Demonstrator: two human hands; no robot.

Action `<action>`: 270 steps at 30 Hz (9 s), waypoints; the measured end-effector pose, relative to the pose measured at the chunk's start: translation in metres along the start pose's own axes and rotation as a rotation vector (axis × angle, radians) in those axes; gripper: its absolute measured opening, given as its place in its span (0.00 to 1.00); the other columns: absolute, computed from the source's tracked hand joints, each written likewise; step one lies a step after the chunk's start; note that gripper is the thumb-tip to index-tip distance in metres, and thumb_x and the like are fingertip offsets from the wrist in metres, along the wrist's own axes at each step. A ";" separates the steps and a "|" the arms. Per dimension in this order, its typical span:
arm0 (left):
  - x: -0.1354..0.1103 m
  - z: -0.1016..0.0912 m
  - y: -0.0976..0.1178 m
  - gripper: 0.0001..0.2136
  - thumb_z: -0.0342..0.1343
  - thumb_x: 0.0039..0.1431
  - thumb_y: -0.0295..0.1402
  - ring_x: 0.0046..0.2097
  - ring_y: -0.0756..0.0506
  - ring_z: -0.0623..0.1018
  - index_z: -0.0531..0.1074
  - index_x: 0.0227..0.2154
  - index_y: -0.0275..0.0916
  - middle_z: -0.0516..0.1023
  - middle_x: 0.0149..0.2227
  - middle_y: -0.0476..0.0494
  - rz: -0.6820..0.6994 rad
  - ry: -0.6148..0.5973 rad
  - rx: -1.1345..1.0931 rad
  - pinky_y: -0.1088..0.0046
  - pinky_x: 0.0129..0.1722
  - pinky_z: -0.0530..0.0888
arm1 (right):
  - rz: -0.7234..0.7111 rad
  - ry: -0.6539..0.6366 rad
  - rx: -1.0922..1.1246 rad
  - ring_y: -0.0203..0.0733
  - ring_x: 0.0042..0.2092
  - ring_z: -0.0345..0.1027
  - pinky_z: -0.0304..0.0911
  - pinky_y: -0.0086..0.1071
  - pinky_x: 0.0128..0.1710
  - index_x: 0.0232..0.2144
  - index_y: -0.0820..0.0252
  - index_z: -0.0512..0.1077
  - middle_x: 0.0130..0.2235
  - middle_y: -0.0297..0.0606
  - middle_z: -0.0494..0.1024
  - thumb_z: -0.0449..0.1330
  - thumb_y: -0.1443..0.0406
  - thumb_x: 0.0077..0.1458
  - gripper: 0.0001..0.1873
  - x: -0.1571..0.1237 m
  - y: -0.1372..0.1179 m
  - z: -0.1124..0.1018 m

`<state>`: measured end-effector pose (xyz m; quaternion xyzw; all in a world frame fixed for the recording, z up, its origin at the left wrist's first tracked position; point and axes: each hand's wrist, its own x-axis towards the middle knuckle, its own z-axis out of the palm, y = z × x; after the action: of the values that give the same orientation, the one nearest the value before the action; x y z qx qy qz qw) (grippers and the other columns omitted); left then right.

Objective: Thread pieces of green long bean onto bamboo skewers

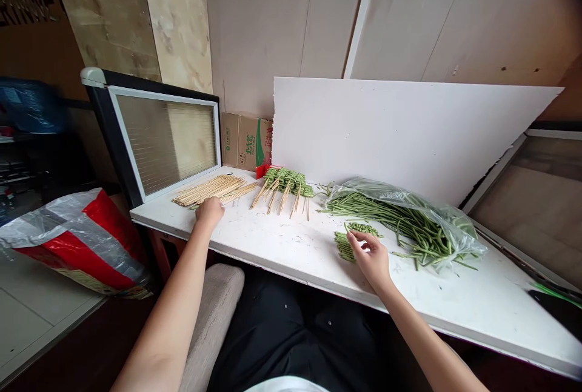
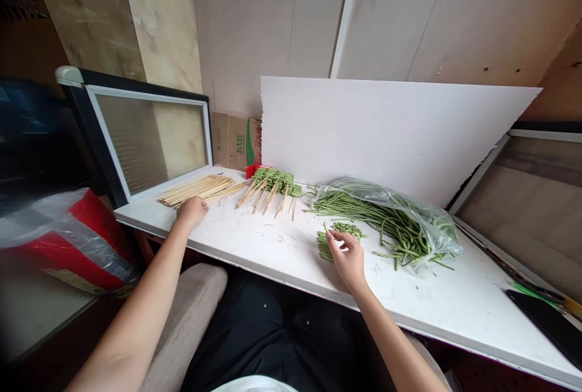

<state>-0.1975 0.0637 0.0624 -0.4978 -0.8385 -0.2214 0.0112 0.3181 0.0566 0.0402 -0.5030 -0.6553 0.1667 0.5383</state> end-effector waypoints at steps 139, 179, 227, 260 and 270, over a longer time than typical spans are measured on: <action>-0.165 0.063 0.154 0.19 0.43 0.75 0.44 0.36 0.44 0.77 0.72 0.31 0.42 0.78 0.33 0.44 0.776 -0.106 -0.390 0.71 0.36 0.66 | 0.337 0.185 0.500 0.53 0.46 0.74 0.66 0.39 0.40 0.38 0.57 0.85 0.42 0.46 0.85 0.71 0.40 0.47 0.29 0.003 0.019 -0.029; -0.157 0.069 0.147 0.12 0.49 0.66 0.25 0.35 0.45 0.81 0.78 0.33 0.41 0.84 0.33 0.45 0.746 -0.158 -0.450 0.72 0.37 0.71 | 0.281 0.194 0.486 0.53 0.45 0.74 0.65 0.39 0.41 0.39 0.58 0.85 0.42 0.45 0.85 0.71 0.41 0.49 0.29 -0.005 0.003 -0.018; -0.142 0.055 0.141 0.09 0.54 0.70 0.32 0.43 0.42 0.83 0.80 0.42 0.43 0.86 0.43 0.43 0.800 0.145 -0.506 0.67 0.45 0.76 | 0.329 0.279 0.491 0.53 0.44 0.74 0.65 0.38 0.40 0.35 0.59 0.83 0.39 0.45 0.84 0.70 0.39 0.47 0.29 0.001 -0.011 -0.021; -0.163 0.064 0.148 0.20 0.46 0.49 0.14 0.35 0.44 0.81 0.77 0.34 0.42 0.85 0.31 0.47 0.893 0.086 -0.254 0.69 0.41 0.74 | 0.113 0.094 0.477 0.46 0.37 0.70 0.63 0.35 0.33 0.29 0.56 0.77 0.36 0.41 0.80 0.67 0.40 0.55 0.26 -0.032 -0.045 0.007; -0.173 0.062 0.155 0.21 0.46 0.48 0.14 0.35 0.43 0.82 0.77 0.35 0.42 0.84 0.31 0.48 0.905 0.036 -0.292 0.69 0.41 0.75 | 0.029 0.058 0.371 0.48 0.40 0.71 0.65 0.38 0.37 0.28 0.54 0.77 0.36 0.42 0.80 0.64 0.43 0.60 0.23 -0.035 -0.048 0.008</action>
<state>0.0325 0.0066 0.0204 -0.8054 -0.4973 -0.3185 0.0511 0.2849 0.0087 0.0546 -0.4093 -0.5901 0.2778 0.6380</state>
